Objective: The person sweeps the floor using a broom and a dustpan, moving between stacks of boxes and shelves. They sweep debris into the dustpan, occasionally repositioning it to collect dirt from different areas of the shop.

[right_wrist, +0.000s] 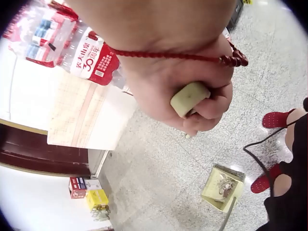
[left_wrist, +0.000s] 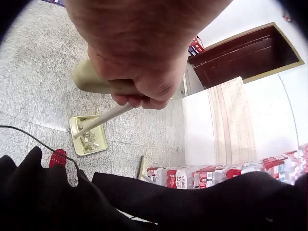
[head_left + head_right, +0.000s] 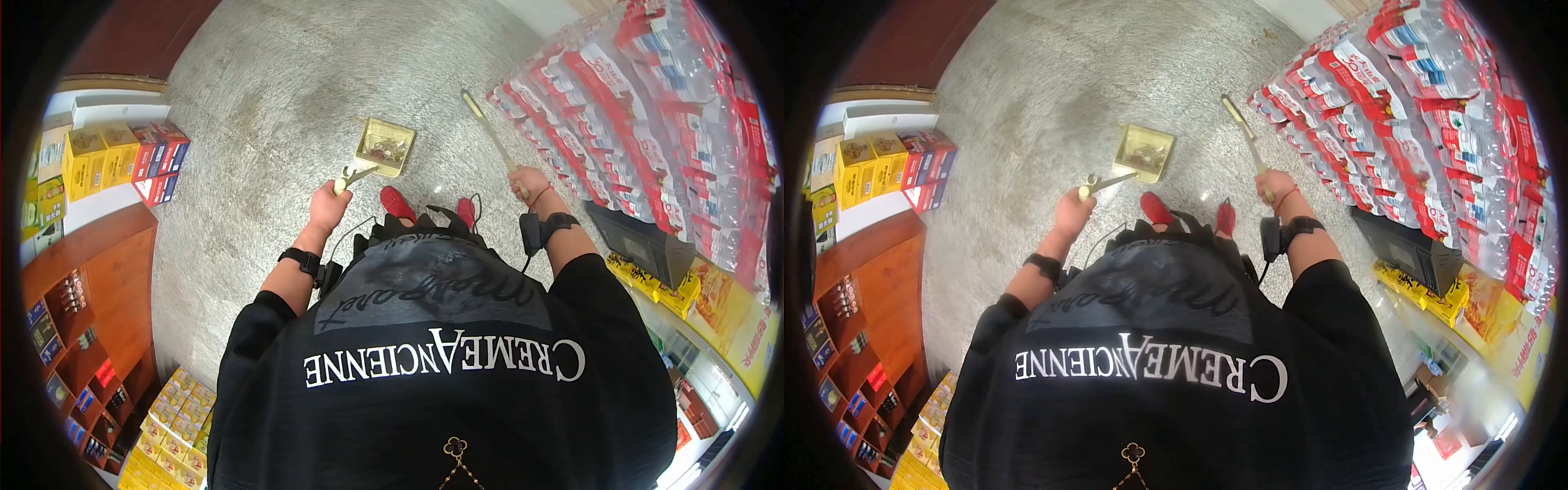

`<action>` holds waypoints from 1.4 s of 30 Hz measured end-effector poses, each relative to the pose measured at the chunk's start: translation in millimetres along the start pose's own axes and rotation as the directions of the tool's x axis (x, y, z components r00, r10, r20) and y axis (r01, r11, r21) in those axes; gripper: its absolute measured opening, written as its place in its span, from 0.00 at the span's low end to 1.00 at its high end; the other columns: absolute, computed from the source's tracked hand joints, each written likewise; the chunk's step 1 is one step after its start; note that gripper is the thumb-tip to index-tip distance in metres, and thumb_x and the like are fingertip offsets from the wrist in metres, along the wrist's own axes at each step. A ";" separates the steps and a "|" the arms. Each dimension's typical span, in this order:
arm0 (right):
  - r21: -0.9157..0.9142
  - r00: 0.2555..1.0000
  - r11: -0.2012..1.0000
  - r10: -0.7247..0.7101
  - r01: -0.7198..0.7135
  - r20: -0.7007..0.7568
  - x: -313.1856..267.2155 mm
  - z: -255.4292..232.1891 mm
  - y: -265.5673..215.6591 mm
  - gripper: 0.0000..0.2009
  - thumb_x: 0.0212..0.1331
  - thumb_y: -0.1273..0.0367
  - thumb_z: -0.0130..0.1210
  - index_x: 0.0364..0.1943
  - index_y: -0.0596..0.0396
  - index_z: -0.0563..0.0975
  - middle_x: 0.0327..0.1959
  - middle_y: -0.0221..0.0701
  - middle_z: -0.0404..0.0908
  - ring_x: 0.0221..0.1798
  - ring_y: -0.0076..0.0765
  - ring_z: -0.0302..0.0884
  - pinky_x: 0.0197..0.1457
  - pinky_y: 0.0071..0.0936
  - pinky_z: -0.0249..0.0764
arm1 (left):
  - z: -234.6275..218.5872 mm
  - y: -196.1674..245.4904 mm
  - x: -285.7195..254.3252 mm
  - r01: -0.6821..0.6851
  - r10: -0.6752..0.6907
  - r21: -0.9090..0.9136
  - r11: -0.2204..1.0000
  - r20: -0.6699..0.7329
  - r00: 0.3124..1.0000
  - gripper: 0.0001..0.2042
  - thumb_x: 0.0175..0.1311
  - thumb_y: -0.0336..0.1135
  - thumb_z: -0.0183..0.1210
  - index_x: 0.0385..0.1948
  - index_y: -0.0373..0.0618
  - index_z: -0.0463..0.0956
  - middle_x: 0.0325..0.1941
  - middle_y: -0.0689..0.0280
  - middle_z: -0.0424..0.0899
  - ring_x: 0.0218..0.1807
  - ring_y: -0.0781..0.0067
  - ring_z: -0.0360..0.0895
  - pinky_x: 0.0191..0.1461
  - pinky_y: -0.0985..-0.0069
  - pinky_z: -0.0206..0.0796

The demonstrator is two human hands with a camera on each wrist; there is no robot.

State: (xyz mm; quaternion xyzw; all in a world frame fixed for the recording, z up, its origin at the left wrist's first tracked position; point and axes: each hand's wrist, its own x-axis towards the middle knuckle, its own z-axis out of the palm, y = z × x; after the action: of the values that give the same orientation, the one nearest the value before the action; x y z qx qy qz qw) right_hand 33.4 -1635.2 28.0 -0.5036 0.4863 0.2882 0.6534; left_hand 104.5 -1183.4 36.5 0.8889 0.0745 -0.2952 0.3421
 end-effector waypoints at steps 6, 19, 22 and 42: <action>-0.231 0.998 0.972 -0.025 0.039 0.063 -47.5 -23.0 28.7 0.15 0.47 0.75 0.53 0.42 0.52 0.71 0.18 0.26 0.68 0.14 0.22 0.64 0.13 0.21 0.58 | 41.4 17.1 -10.2 -0.041 0.041 0.001 0.999 -0.011 0.999 0.13 0.49 0.39 0.56 0.33 0.41 0.74 0.28 0.54 0.80 0.34 0.55 0.78 0.40 0.64 0.67; -0.241 0.977 0.960 -0.096 0.141 0.191 -109.7 -193.7 57.6 0.29 0.44 0.76 0.53 0.58 0.52 0.67 0.21 0.26 0.70 0.13 0.20 0.62 0.14 0.19 0.57 | 166.4 52.2 -77.0 0.004 -0.021 -0.195 0.981 -0.085 0.996 0.11 0.50 0.34 0.55 0.31 0.36 0.74 0.17 0.63 0.76 0.18 0.75 0.73 0.23 0.75 0.66; -0.204 0.975 0.961 -0.156 0.187 0.158 -101.1 -231.3 64.8 0.29 0.43 0.77 0.52 0.57 0.53 0.68 0.21 0.27 0.70 0.13 0.20 0.62 0.14 0.19 0.58 | 186.7 60.3 -97.5 0.038 -0.077 -0.284 0.958 -0.127 0.989 0.10 0.50 0.32 0.55 0.31 0.35 0.74 0.17 0.64 0.75 0.17 0.77 0.71 0.21 0.78 0.64; -0.250 0.967 0.967 0.029 0.037 0.254 -133.1 -286.4 126.4 0.19 0.45 0.75 0.53 0.46 0.53 0.72 0.19 0.26 0.67 0.12 0.19 0.61 0.11 0.18 0.56 | 265.3 96.5 -172.2 -0.006 0.006 0.007 1.000 -0.025 1.000 0.12 0.50 0.35 0.55 0.33 0.37 0.74 0.20 0.61 0.78 0.21 0.69 0.76 0.28 0.71 0.68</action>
State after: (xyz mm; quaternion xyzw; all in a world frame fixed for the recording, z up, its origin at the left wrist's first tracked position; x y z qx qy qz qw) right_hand -223.0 -1847.5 97.7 -0.5425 0.3563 0.4088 0.6416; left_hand -129.2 -1417.3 33.2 0.8938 0.0752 -0.2836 0.3391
